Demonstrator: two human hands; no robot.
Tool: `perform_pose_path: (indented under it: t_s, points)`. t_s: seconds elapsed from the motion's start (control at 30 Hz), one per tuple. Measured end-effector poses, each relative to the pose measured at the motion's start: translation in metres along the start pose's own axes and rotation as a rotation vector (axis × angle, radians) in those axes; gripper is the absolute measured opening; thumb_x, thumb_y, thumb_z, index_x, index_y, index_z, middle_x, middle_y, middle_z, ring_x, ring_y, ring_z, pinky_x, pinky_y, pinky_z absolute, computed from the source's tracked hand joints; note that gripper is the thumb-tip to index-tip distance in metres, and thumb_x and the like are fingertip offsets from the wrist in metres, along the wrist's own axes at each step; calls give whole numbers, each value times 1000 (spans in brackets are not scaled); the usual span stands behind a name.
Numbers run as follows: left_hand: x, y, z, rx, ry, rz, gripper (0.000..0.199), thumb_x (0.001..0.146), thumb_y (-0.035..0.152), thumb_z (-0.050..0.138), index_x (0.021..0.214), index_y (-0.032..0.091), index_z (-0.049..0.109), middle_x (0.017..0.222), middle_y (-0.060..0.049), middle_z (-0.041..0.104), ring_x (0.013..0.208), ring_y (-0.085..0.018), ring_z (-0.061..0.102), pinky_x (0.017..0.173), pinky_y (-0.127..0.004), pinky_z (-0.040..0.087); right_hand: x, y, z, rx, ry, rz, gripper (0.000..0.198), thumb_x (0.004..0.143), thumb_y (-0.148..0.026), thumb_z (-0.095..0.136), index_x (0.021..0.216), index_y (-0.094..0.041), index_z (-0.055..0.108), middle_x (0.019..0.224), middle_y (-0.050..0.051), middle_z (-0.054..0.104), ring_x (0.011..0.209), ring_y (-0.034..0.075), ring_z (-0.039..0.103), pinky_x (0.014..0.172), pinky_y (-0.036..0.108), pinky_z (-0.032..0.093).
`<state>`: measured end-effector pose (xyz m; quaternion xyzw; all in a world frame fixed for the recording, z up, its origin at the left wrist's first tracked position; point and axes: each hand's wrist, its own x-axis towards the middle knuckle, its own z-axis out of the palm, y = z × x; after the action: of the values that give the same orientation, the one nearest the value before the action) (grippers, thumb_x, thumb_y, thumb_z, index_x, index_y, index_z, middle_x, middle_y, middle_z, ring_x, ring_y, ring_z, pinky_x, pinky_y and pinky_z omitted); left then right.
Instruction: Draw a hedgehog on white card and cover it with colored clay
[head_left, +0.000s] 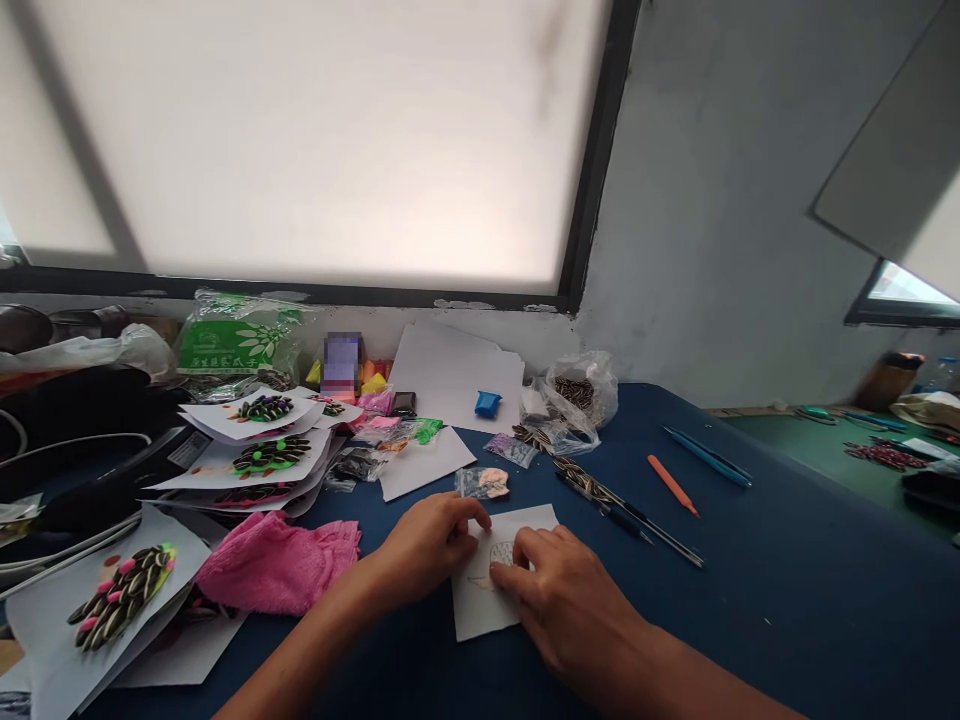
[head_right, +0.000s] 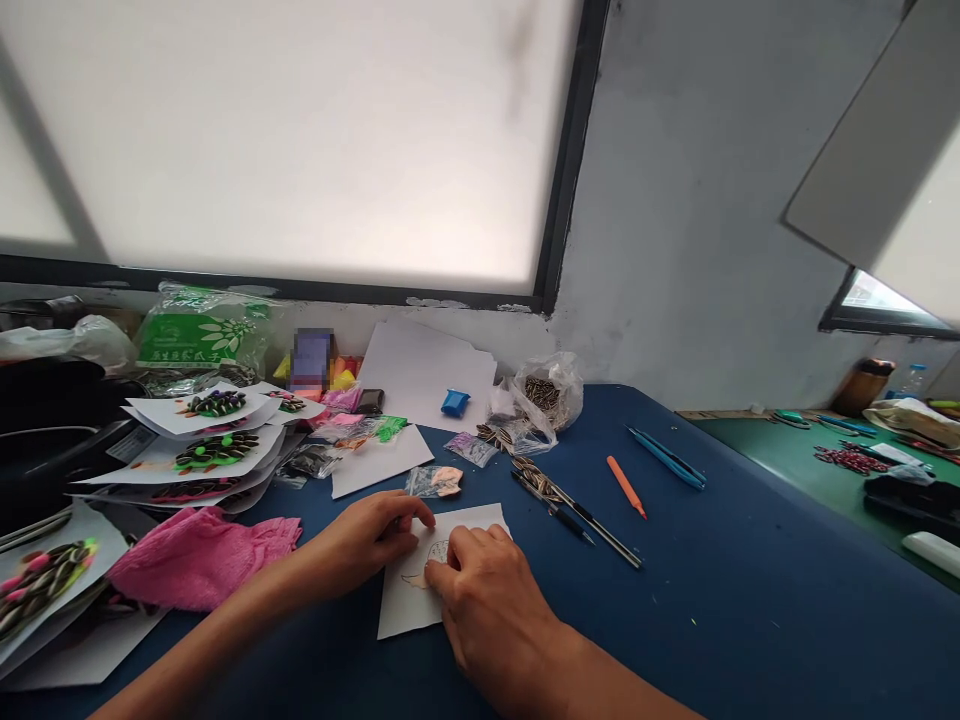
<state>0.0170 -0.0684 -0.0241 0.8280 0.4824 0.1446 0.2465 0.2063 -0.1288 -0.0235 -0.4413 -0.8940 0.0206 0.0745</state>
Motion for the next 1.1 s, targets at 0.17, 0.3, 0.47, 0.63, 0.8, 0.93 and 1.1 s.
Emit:
perform_pose_path:
  t_s: [0.17,0.3,0.47,0.63,0.8,0.93,1.1]
  points:
    - [1,0,0,7,-3,3,34,76,8,53,101,23,71,81,1,61,72,-16,55,64,-23,39,1,-1,-5,1,-33,21,20,90,-16,47,92,-21,67,89,5,58,75,17,48,73,32,33]
    - [0,0,0,8,2,3,34,77,9,52,101,23,71,82,0,62,73,-16,55,65,-23,39,2,2,-14,133,-4,51,28,86,-8,46,95,-22,69,89,4,58,78,16,50,71,28,35]
    - [0,2,-1,5,-1,4,33,77,9,52,101,23,71,81,0,61,72,-17,55,63,-23,39,2,4,-14,137,32,83,31,84,-6,47,98,-23,69,92,4,57,80,16,49,76,31,35]
    - [0,4,-2,5,-3,3,33,77,9,52,101,22,71,82,0,61,74,-17,56,65,-24,39,2,4,-5,94,18,55,22,84,-8,50,92,-20,67,92,5,56,79,17,47,75,31,34]
    - [-1,5,-3,2,-6,-3,34,77,8,52,102,23,71,82,0,61,72,-17,55,64,-23,39,2,4,-2,26,18,12,19,84,-9,50,90,-19,65,91,5,56,78,16,46,74,31,34]
    - [-1,4,-2,5,-7,-1,34,76,8,53,101,22,71,82,0,61,72,-16,54,65,-24,39,2,4,-3,19,33,8,19,85,-10,49,90,-19,65,90,5,56,77,17,45,75,31,33]
    - [0,3,-1,8,-4,3,33,77,9,52,100,22,71,81,0,62,72,-17,55,65,-24,39,1,2,-4,63,39,12,26,82,-6,50,97,-21,66,93,5,56,78,17,46,78,31,34]
